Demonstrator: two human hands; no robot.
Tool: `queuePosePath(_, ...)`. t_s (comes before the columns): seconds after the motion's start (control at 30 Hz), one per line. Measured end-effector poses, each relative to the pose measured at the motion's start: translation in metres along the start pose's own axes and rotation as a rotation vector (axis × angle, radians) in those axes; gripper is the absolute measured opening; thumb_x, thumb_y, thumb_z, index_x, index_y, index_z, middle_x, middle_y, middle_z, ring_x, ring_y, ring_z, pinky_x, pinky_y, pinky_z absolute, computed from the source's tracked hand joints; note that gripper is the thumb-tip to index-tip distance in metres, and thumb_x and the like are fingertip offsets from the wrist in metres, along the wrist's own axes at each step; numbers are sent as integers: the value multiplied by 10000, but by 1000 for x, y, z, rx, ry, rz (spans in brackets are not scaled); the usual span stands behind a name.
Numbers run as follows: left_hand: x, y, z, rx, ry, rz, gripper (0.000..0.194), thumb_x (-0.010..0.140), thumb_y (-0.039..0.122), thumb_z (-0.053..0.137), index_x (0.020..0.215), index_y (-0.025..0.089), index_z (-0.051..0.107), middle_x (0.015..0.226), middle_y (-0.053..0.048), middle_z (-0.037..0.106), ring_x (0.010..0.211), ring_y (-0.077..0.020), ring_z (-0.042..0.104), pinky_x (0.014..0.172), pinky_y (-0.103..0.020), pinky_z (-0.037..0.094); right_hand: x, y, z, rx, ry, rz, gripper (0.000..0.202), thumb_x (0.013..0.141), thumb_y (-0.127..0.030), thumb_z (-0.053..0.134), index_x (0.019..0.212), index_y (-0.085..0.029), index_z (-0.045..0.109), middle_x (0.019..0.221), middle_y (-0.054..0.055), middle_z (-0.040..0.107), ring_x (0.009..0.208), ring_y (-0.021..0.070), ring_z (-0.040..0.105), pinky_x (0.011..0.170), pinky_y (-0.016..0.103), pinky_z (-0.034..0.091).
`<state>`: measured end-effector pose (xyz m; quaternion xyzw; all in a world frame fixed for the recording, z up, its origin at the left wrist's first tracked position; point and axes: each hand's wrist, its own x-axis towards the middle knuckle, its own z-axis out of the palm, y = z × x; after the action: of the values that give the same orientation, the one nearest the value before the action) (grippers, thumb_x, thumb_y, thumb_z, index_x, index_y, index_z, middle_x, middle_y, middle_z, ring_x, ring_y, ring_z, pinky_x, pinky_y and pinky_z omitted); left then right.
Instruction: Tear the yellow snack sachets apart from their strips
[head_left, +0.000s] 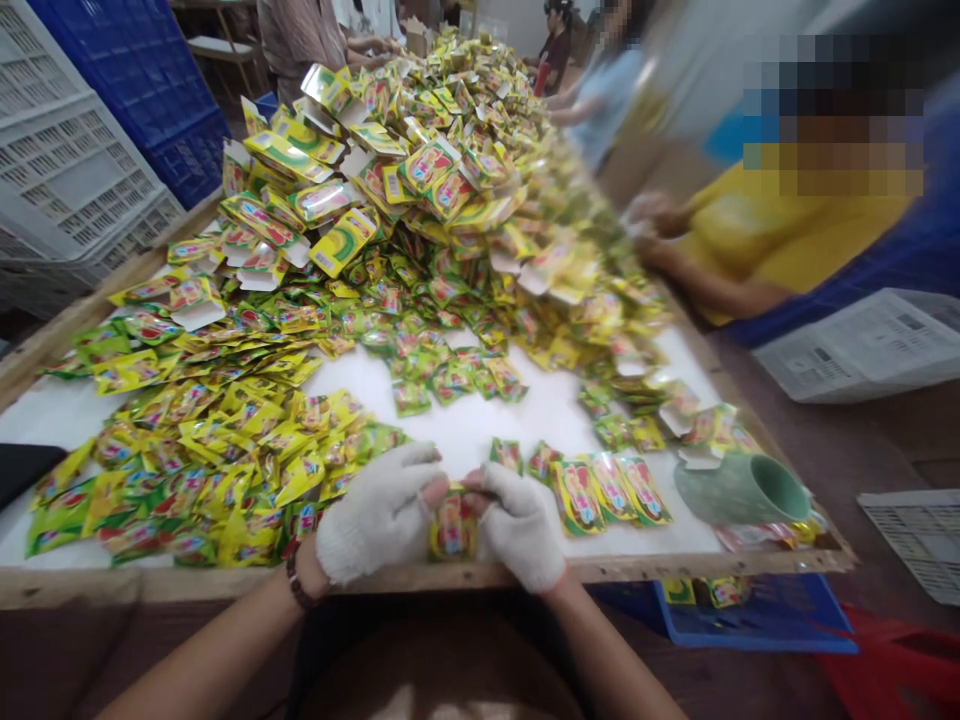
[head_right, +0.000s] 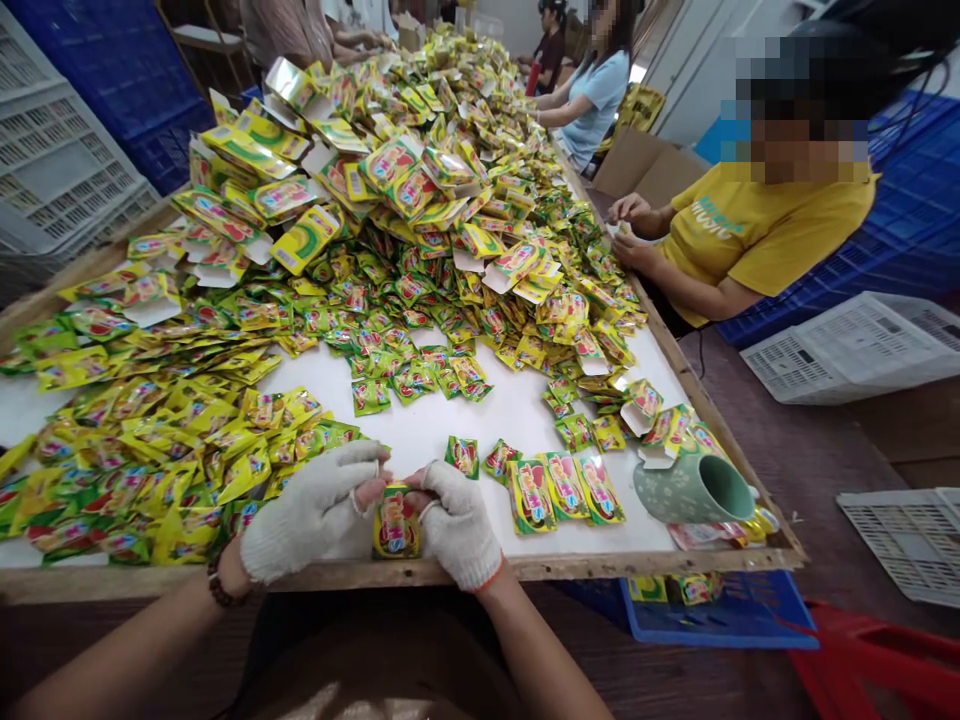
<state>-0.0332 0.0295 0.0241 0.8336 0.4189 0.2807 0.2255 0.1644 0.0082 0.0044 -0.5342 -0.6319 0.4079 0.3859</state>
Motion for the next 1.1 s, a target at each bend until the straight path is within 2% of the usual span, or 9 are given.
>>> queuePosePath(0.17, 16, -33, -31, 159, 68, -266, 208, 880, 216, 433, 917, 162, 631, 895, -62, 633, 854, -203, 590, 780, -323, 470, 0, 6, -78, -198, 224, 152, 243, 841, -369, 498, 838, -196, 669, 724, 30, 660, 670, 192, 594, 618, 293, 482)
queuePosePath(0.3, 15, -47, -40, 269, -89, -318, 210, 851, 173, 439, 877, 161, 647, 890, -72, 664, 863, -220, 602, 795, -336, 458, 6, 13, -126, -598, 343, -1, 215, 804, -368, 548, 836, -193, 667, 809, 62, 625, 764, 230, 591, 691, 340, 465)
queuePosePath(0.43, 25, -38, -27, 408, -305, -193, 207, 795, 114, 495, 912, 184, 650, 981, -93, 661, 923, -245, 600, 822, -364, 447, 24, 16, -97, -673, 113, -161, 245, 821, -182, 478, 981, -183, 663, 954, 83, 625, 890, 213, 605, 797, 312, 466)
queuePosePath(0.53, 30, -36, -26, 555, -333, -184, 236, 772, 81, 494, 925, 185, 641, 989, -117, 651, 931, -278, 594, 804, -402, 439, 41, 18, -65, -793, -193, -148, 432, 759, -74, 483, 1153, -173, 629, 1060, 109, 623, 968, 223, 587, 830, 305, 449)
queuePosePath(0.63, 26, -46, -35, 592, -325, -290, 207, 766, 98, 513, 911, 166, 644, 904, -133, 655, 888, -291, 608, 774, -406, 437, 50, 17, -51, -931, -342, -63, 505, 721, -45, 499, 1191, -190, 613, 972, 93, 625, 879, 217, 578, 744, 293, 418)
queuePosePath(0.77, 18, -61, -46, 522, -335, -396, 123, 802, 214, 553, 865, 174, 651, 860, -103, 675, 842, -253, 628, 763, -346, 446, 53, 11, -47, -863, -338, -4, 273, 663, -42, 514, 869, -178, 631, 810, 37, 592, 737, 166, 529, 655, 251, 361)
queuePosePath(0.93, 13, -56, -63, 522, -10, -541, 246, 853, 287, 514, 1063, 191, 597, 1027, -99, 659, 941, -239, 614, 790, -318, 444, 53, 12, -30, -523, -319, 25, 327, 652, -39, 464, 885, -199, 629, 768, 9, 627, 716, 168, 552, 672, 259, 412)
queuePosePath(1.03, 5, -44, -68, 491, -184, -519, 136, 833, 293, 537, 869, 209, 638, 847, -60, 659, 825, -231, 618, 721, -314, 437, 54, 13, -20, -366, -321, 23, 424, 653, -40, 475, 989, -216, 667, 888, 26, 693, 830, 199, 606, 781, 303, 454)
queuePosePath(1.1, -3, -38, -64, 441, -353, -401, 81, 787, 213, 569, 799, 220, 649, 854, -51, 659, 830, -226, 615, 738, -318, 436, 55, 12, -16, -309, -339, -4, 323, 660, -62, 511, 875, -223, 690, 823, 14, 698, 790, 196, 605, 764, 299, 462)
